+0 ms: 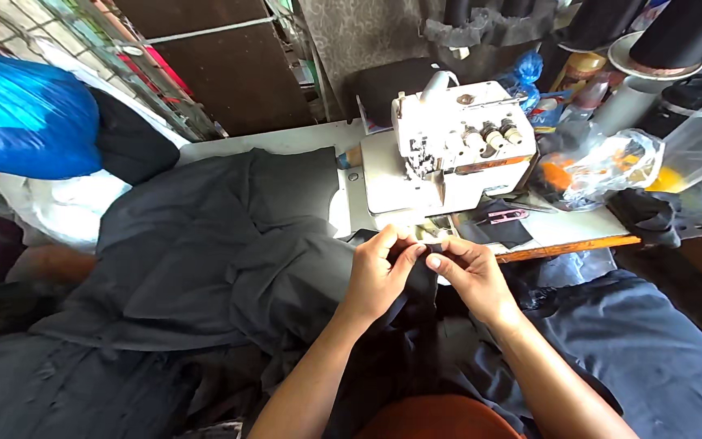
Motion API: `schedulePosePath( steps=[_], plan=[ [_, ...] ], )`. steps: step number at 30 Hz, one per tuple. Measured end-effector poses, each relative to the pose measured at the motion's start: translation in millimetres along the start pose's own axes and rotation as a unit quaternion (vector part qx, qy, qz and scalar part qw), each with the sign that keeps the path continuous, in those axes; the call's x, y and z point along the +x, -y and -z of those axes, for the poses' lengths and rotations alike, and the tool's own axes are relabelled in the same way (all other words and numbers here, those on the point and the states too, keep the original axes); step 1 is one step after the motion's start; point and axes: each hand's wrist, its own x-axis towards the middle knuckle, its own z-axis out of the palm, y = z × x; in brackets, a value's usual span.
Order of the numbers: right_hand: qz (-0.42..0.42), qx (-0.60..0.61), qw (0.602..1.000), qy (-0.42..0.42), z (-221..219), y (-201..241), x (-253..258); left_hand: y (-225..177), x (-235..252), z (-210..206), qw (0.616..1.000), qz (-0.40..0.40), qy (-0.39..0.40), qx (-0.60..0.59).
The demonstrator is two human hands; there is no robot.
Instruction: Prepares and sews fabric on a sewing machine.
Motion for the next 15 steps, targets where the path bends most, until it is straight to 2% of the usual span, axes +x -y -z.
schedulePosePath(
  steps=[2,7,11,13,15],
  plan=[
    [-0.006,0.005,1.0,0.006,-0.1,0.7,-2.3,0.1,-0.6,-0.5,1.0,-0.003,0.002,0.007],
    [0.004,-0.036,0.998,-0.042,-1.4,-0.7,-3.4,-3.1,0.2,-3.5,1.0,-0.013,0.006,-0.003],
    [0.027,-0.049,0.998,-0.035,0.0,-1.1,-3.7,1.2,0.4,-2.9,1.0,-0.007,-0.012,-0.021],
    [0.032,-0.053,0.998,-0.03,1.7,-0.9,-3.6,5.1,0.5,2.1,0.999,0.009,0.028,-0.027],
    [0.035,-0.055,0.997,-0.029,4.0,-1.6,-3.7,8.0,2.4,11.0,0.993,0.021,0.11,-0.02]
  ],
)
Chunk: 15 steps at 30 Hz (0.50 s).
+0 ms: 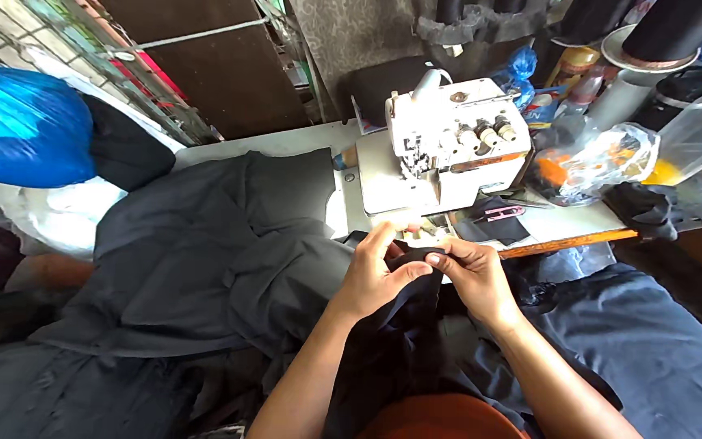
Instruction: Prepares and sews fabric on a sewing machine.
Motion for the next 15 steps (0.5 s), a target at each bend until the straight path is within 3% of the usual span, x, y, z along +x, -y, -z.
schedulePosePath(
  steps=[3,7,13,15],
  plan=[
    [0.006,0.003,1.0,0.003,4.0,-0.3,0.2,8.9,-1.0,20.3,0.993,0.008,0.111,0.03],
    [0.005,0.017,1.0,-0.004,11.1,2.1,1.5,24.6,-13.3,60.5,0.982,0.055,0.142,0.111],
    [-0.008,0.031,0.999,-0.008,14.5,1.0,11.3,7.5,-37.0,129.8,0.981,0.114,0.078,0.134],
    [-0.033,0.016,0.999,-0.034,6.5,-8.3,26.1,-8.5,-30.1,138.7,0.968,0.123,0.051,0.211]
  ],
)
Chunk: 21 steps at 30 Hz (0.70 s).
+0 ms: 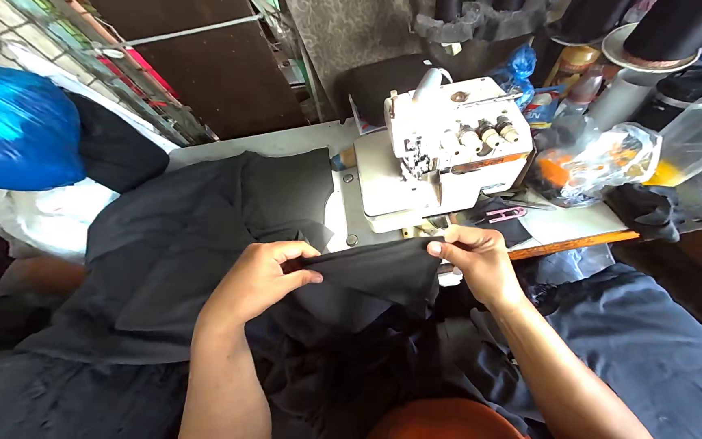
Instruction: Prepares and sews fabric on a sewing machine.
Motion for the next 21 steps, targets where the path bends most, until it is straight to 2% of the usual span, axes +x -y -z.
schedulePosePath(
  steps=[3,4,6,8,10,11,13,16,21],
  plan=[
    [-0.006,-0.158,0.985,-0.063,-11.6,-31.3,35.4,-24.1,25.4,-7.0,0.981,0.053,-0.1,0.16],
    [0.004,-0.205,0.976,-0.073,-13.2,-42.3,45.2,-30.3,35.3,-20.0,0.967,0.068,-0.139,0.202],
    [0.048,-0.266,0.958,-0.098,-15.9,-56.2,59.2,-45.7,52.0,-56.9,0.953,0.042,-0.176,0.242],
    [0.067,-0.309,0.943,-0.109,-17.7,-57.9,63.9,-56.4,63.9,-108.9,0.966,-0.004,-0.143,0.213],
    [0.056,-0.337,0.932,-0.121,-16.8,-55.2,62.0,-51.8,69.7,-153.1,0.975,-0.008,-0.078,0.206],
    [0.056,-0.355,0.923,-0.135,-14.3,-53.3,61.0,-44.6,71.8,-167.2,0.971,-0.021,-0.085,0.224],
    [0.08,-0.389,0.903,-0.163,-8.6,-47.1,60.3,-38.6,74.3,-174.1,0.964,-0.034,-0.108,0.242],
    [0.094,-0.402,0.9,-0.137,-6.1,-42.2,56.9,-38.1,74.5,-163.4,0.966,-0.05,-0.09,0.237],
    [0.025,-0.37,0.919,-0.133,-14.2,-53.5,66.8,-31.1,88.0,-143.0,0.972,-0.075,-0.042,0.221]
  ],
)
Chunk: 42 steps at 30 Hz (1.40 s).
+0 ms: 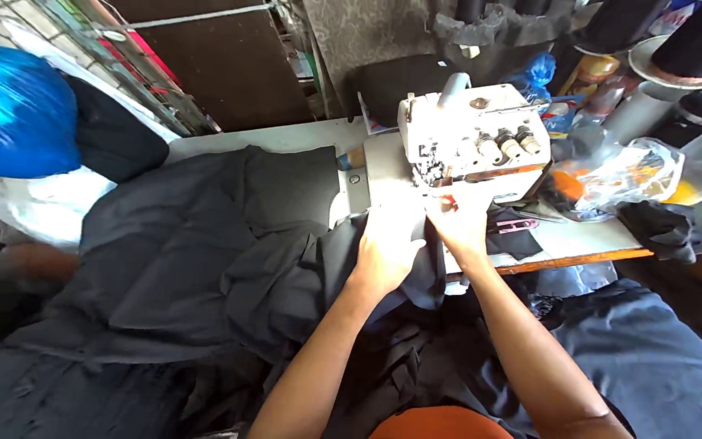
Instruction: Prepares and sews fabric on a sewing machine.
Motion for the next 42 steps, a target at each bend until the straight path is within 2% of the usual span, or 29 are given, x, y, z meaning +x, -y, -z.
schedulePosePath(
  steps=[6,9,12,15,17,18,20,23,24,27,30,32,35,36,40,42],
  plan=[
    [-0.017,0.022,1.0,-0.006,-4.5,2.7,7.7,12.5,5.8,1.1,0.999,0.005,0.0,-0.032],
    [-0.104,0.098,0.989,0.034,-1.1,1.1,-1.8,17.1,-5.2,-1.8,0.994,0.01,-0.027,-0.103],
    [-0.229,0.261,0.931,0.112,8.1,-9.7,-41.4,29.0,-44.8,-11.1,0.969,0.033,-0.183,-0.162],
    [-0.247,0.324,0.891,0.202,20.1,-17.2,-112.9,51.4,-117.9,-15.3,0.938,0.058,-0.335,-0.07],
    [-0.27,0.325,0.877,0.229,20.5,-27.8,-149.1,66.1,-175.6,-22.7,0.92,0.114,-0.376,0.014],
    [-0.281,0.318,0.878,0.223,18.7,-35.4,-159.9,70.7,-202.7,-28.7,0.91,0.16,-0.381,0.036],
    [-0.284,0.298,0.889,0.199,14.2,-49.6,-166.3,74.8,-242.4,-42.8,0.881,0.273,-0.385,-0.01],
    [-0.25,0.239,0.917,0.199,10.5,-60.7,-160.4,76.0,-263.8,-59.2,0.775,0.454,-0.374,-0.23],
    [-0.242,0.222,0.923,0.203,9.7,-62.0,-159.4,77.2,-263.5,-63.4,0.757,0.475,-0.356,-0.275],
    [-0.225,0.194,0.934,0.198,11.2,-62.6,-163.1,78.5,-252.7,-69.0,0.758,0.483,-0.299,-0.322],
    [-0.203,0.171,0.946,0.187,19.6,-58.6,-158.8,84.8,-244.4,-61.1,0.708,0.52,-0.303,-0.37],
    [-0.175,0.15,0.955,0.187,26.1,-51.7,-144.8,89.7,-246.5,-47.3,0.687,0.541,-0.275,-0.4],
    [-0.131,0.111,0.968,0.185,31.3,-35.6,-117.2,92.2,-250.6,-8.2,0.731,0.546,-0.15,-0.38],
    [-0.117,0.099,0.971,0.183,31.9,-30.1,-107.2,91.9,-251.0,6.5,0.747,0.539,-0.13,-0.366],
    [-0.088,0.086,0.976,0.182,23.0,-20.6,-65.9,84.4,-243.5,67.5,0.788,0.501,-0.18,-0.308],
    [-0.098,0.093,0.975,0.179,17.5,-18.0,-46.1,89.8,-236.7,97.0,0.818,0.437,-0.234,-0.291]
  ],
)
